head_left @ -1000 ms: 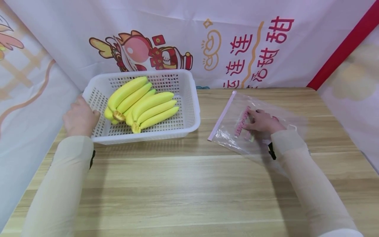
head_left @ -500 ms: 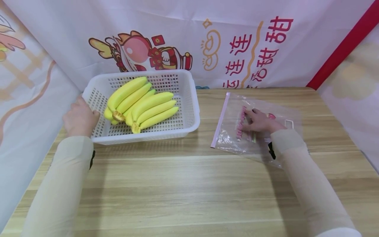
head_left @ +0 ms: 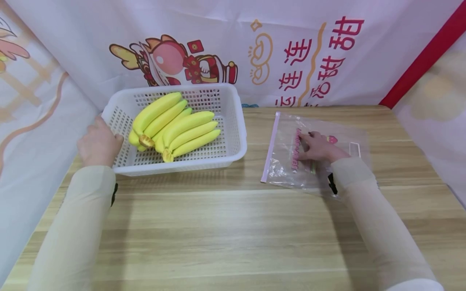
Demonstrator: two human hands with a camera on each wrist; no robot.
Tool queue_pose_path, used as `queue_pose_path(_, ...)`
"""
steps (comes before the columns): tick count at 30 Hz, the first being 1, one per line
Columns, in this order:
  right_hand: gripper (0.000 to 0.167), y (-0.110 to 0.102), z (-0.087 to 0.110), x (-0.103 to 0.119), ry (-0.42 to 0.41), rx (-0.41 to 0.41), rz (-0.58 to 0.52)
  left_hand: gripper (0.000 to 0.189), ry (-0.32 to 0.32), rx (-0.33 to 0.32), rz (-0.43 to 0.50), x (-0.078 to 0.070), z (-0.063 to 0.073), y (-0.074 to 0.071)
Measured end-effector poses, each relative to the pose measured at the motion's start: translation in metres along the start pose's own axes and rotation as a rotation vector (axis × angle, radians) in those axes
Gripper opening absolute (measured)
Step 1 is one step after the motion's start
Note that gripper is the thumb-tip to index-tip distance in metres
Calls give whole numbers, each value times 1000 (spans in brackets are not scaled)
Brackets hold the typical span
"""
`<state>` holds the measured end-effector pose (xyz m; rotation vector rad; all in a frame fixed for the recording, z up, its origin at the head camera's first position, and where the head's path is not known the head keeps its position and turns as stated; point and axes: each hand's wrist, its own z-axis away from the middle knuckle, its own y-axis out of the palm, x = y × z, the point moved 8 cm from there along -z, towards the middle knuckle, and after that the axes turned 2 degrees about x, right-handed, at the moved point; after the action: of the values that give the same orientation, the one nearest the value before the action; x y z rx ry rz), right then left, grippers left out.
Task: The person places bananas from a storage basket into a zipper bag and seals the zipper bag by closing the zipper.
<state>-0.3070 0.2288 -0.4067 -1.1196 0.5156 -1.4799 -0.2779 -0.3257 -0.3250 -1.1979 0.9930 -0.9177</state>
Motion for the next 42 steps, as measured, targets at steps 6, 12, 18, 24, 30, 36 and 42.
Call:
queue_pose_path(6, 87, -2, -2, 0, -47, -8, -11, 74, 0, 0, -14, -1, -2, 1)
queue_pose_path(12, 84, 1, -3, 4, -80, 2, -48, 74, -1, 5, -24, 1, -3, 3)
queue_pose_path(18, 72, 3, -2, 24, -79, -37, -24, 73, 2, 4, -17, 2, -1, 3)
queue_pose_path(24, 63, 3, -2, 53, -106, -106, -8, 72, 3, -6, -2, 3, -1, 3)
queue_pose_path(30, 63, 12, -6, 70, -107, -91, 19, 72, 7, -6, -3, 2, 0, 2)
queue_pose_path(36, 69, 22, -6, 79, -95, -43, -26, 74, 10, -15, -12, 1, 0, 0)
queue_pose_path(42, 76, 28, -7, 83, -49, -19, -15, 72, 5, -22, -5, 1, -1, 0)
